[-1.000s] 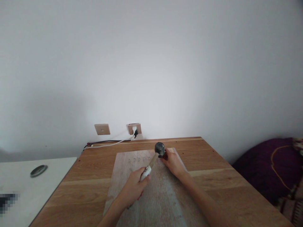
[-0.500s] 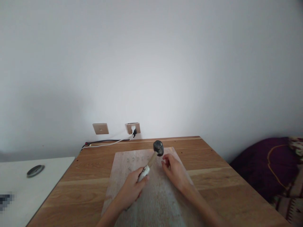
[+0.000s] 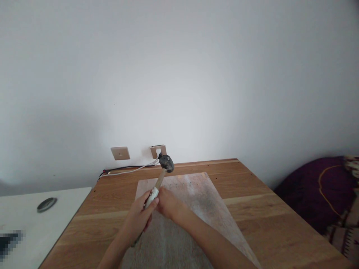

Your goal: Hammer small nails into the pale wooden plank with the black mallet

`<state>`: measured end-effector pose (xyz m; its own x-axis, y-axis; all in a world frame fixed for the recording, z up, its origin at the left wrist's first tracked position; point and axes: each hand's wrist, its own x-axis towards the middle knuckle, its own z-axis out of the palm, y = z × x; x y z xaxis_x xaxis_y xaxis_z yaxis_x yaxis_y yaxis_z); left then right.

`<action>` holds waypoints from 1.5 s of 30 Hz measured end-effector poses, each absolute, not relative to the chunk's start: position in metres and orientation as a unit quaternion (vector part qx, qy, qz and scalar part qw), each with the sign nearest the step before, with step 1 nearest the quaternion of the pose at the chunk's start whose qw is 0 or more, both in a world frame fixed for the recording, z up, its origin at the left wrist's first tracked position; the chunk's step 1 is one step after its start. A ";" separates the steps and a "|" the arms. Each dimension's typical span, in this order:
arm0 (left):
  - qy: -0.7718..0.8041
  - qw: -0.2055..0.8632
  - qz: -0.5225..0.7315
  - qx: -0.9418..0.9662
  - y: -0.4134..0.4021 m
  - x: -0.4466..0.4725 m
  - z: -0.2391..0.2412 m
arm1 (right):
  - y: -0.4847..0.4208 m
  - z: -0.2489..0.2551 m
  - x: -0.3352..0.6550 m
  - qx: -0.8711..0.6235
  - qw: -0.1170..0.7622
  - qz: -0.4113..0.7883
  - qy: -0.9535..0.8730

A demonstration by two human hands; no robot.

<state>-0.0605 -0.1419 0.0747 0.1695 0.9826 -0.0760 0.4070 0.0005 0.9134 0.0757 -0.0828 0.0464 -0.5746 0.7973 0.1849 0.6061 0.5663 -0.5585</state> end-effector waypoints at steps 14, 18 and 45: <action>0.528 0.489 0.280 0.635 -0.143 -0.028 0.063 | -0.059 0.035 0.260 -0.582 0.335 0.190 -0.716; 0.530 0.496 0.266 0.634 -0.145 -0.024 0.060 | -0.061 0.022 0.256 -0.573 0.348 0.176 -0.721; 0.462 0.509 0.236 0.687 -0.123 0.024 0.055 | -0.075 0.004 0.280 -0.600 0.370 0.163 -0.690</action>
